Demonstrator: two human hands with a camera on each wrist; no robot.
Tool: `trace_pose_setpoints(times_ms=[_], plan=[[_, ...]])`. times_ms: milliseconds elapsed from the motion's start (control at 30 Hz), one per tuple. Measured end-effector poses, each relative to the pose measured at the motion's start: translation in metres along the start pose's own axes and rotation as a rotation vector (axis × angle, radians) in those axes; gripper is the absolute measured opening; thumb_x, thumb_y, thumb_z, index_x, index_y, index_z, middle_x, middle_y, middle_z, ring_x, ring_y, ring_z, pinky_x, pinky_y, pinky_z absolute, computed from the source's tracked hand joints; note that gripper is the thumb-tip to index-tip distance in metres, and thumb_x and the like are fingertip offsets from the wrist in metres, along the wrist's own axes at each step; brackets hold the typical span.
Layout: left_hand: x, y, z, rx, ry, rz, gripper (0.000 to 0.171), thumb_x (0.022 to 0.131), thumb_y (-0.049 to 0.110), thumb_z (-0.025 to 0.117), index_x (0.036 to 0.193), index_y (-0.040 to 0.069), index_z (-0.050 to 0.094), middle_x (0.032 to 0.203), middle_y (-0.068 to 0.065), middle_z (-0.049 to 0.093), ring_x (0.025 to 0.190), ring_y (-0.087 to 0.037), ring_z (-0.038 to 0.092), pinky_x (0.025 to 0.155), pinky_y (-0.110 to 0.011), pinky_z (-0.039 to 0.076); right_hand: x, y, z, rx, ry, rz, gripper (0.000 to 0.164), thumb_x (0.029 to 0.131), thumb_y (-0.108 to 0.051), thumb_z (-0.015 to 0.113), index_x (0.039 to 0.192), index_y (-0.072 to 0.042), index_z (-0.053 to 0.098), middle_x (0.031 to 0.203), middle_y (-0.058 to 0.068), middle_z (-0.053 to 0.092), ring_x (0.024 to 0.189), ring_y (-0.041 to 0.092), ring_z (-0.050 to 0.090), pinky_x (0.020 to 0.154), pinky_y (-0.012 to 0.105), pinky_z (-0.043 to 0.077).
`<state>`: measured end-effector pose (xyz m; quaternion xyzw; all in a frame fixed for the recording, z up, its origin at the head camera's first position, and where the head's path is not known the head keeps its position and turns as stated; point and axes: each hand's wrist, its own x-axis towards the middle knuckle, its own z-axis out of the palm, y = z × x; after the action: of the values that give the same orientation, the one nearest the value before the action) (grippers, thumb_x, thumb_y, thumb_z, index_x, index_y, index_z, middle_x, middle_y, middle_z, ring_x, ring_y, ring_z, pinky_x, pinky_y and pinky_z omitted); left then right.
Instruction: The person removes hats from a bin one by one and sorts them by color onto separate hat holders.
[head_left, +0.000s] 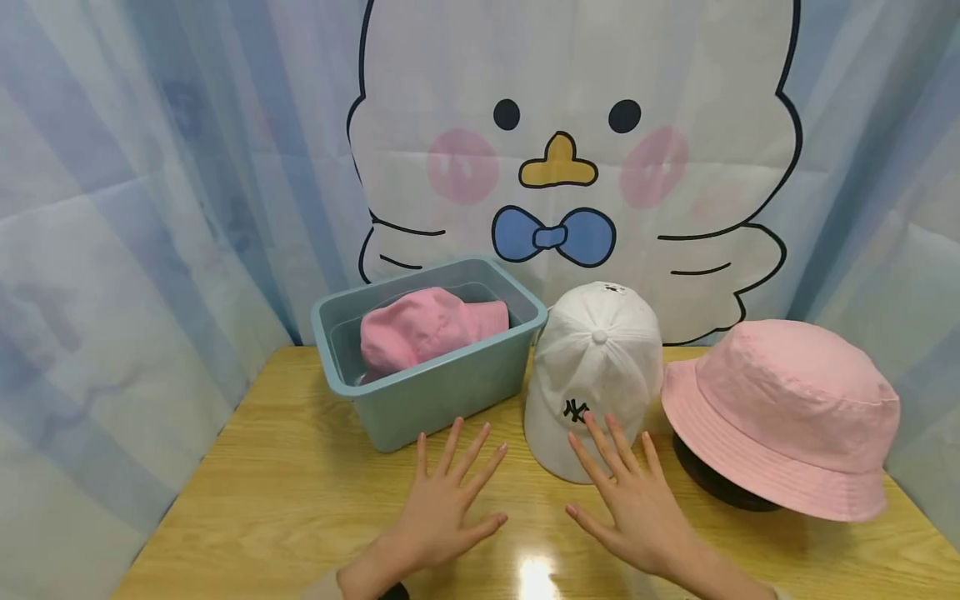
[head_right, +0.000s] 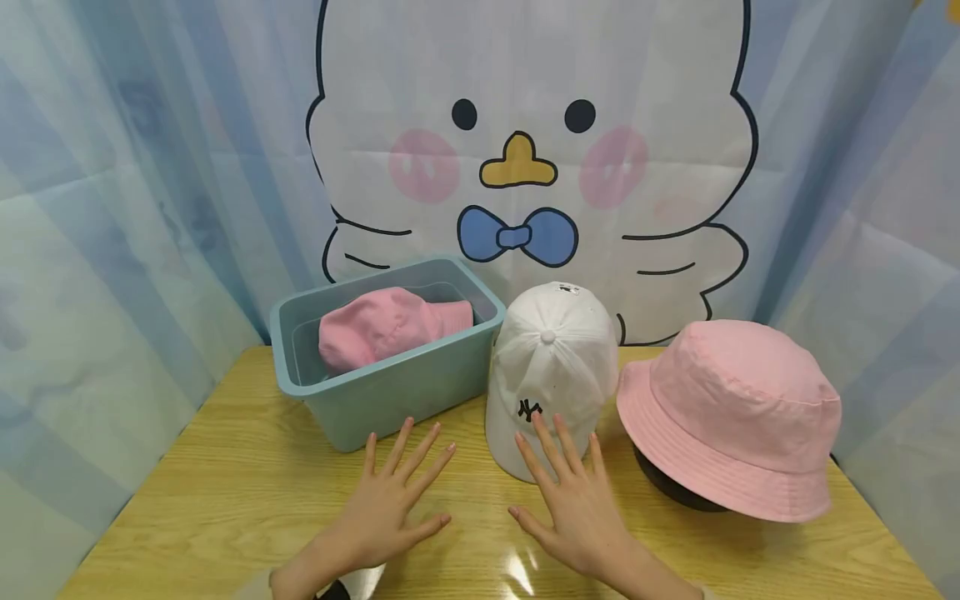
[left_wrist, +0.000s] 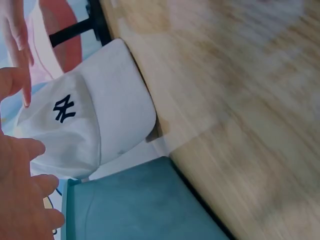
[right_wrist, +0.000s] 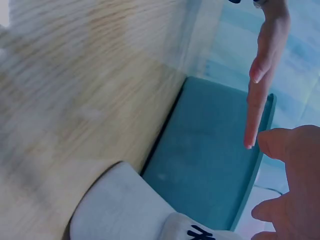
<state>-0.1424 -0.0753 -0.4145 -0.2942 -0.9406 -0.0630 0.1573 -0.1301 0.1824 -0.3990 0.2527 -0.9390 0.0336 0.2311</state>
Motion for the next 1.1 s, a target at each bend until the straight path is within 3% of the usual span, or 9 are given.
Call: trace_pose_setpoints(times_ms=[67, 133, 300, 333, 500, 667, 867, 1100], plan=[[0.001, -0.001, -0.002, -0.015, 0.001, 0.002, 0.072, 0.081, 0.056, 0.05, 0.142, 0.029, 0.022, 0.152, 0.002, 0.01, 0.139, -0.033, 0.008, 0.098, -0.068, 0.007, 0.003, 0.001, -0.003, -0.003, 0.0, -0.011, 0.077, 0.08, -0.056, 0.053, 0.142, -0.019, 0.025, 0.149, 0.009, 0.021, 0.137, 0.031, 0.016, 0.11, 0.043, -0.015], [0.002, -0.002, -0.003, 0.001, 0.013, 0.007, 0.07, 0.082, 0.056, 0.048, 0.142, 0.029, 0.023, 0.151, 0.003, 0.012, 0.138, -0.032, 0.011, 0.099, -0.068, 0.009, 0.007, 0.002, -0.006, 0.008, -0.007, -0.015, 0.079, 0.08, -0.054, 0.054, 0.143, -0.02, 0.021, 0.149, 0.008, 0.021, 0.138, 0.029, 0.016, 0.111, 0.045, -0.011], [0.005, -0.007, -0.009, 0.023, 0.051, 0.018, 0.067, 0.084, 0.055, 0.047, 0.142, 0.031, 0.022, 0.151, 0.004, 0.016, 0.139, -0.026, 0.012, 0.1, -0.066, 0.014, 0.021, 0.003, -0.017, 0.04, -0.018, -0.019, 0.076, 0.081, -0.048, 0.056, 0.143, -0.019, 0.023, 0.148, 0.006, 0.025, 0.139, 0.025, 0.015, 0.106, 0.055, 0.015], [0.005, -0.009, -0.01, 0.016, 0.068, 0.02, 0.067, 0.084, 0.054, 0.048, 0.141, 0.031, 0.023, 0.15, 0.004, 0.018, 0.139, -0.026, 0.014, 0.1, -0.066, 0.014, 0.025, 0.004, -0.019, 0.049, -0.02, -0.019, 0.075, 0.081, -0.047, 0.056, 0.142, -0.018, 0.024, 0.148, 0.006, 0.026, 0.139, 0.025, 0.014, 0.106, 0.055, 0.015], [0.008, -0.018, -0.021, 0.002, 0.19, 0.016, 0.063, 0.082, 0.046, 0.056, 0.138, 0.028, 0.033, 0.145, 0.001, 0.031, 0.135, -0.026, 0.026, 0.099, -0.065, 0.02, 0.047, 0.005, -0.033, 0.081, -0.014, -0.027, 0.07, 0.085, -0.044, 0.053, 0.142, -0.016, 0.024, 0.147, 0.005, 0.026, 0.139, 0.024, 0.014, 0.106, 0.054, 0.017], [0.012, -0.033, -0.039, -0.069, 0.325, -0.007, 0.06, 0.079, 0.034, 0.064, 0.134, 0.024, 0.043, 0.138, -0.001, 0.043, 0.132, -0.026, 0.032, 0.101, -0.063, 0.018, 0.076, 0.003, -0.047, 0.115, 0.013, -0.053, 0.069, 0.087, -0.04, 0.051, 0.143, -0.014, 0.02, 0.146, 0.005, 0.029, 0.139, 0.024, 0.014, 0.108, 0.053, 0.014], [0.015, -0.058, -0.059, -0.09, 0.469, 0.004, 0.053, 0.077, 0.025, 0.066, 0.127, 0.015, 0.052, 0.127, -0.009, 0.054, 0.123, -0.033, 0.044, 0.102, -0.061, 0.018, 0.113, -0.004, -0.057, 0.151, 0.032, -0.086, 0.067, 0.088, -0.035, 0.051, 0.143, -0.012, 0.021, 0.146, 0.006, 0.029, 0.138, 0.026, 0.016, 0.108, 0.053, 0.015], [0.019, -0.09, -0.081, -0.13, 0.618, -0.023, 0.045, 0.076, 0.015, 0.065, 0.119, 0.006, 0.058, 0.119, -0.016, 0.058, 0.118, -0.037, 0.048, 0.104, -0.061, 0.016, 0.157, -0.023, -0.059, 0.181, -0.027, -0.117, 0.06, 0.092, -0.036, 0.044, 0.143, -0.013, 0.022, 0.147, 0.005, 0.026, 0.139, 0.026, 0.011, 0.11, 0.052, 0.012]])
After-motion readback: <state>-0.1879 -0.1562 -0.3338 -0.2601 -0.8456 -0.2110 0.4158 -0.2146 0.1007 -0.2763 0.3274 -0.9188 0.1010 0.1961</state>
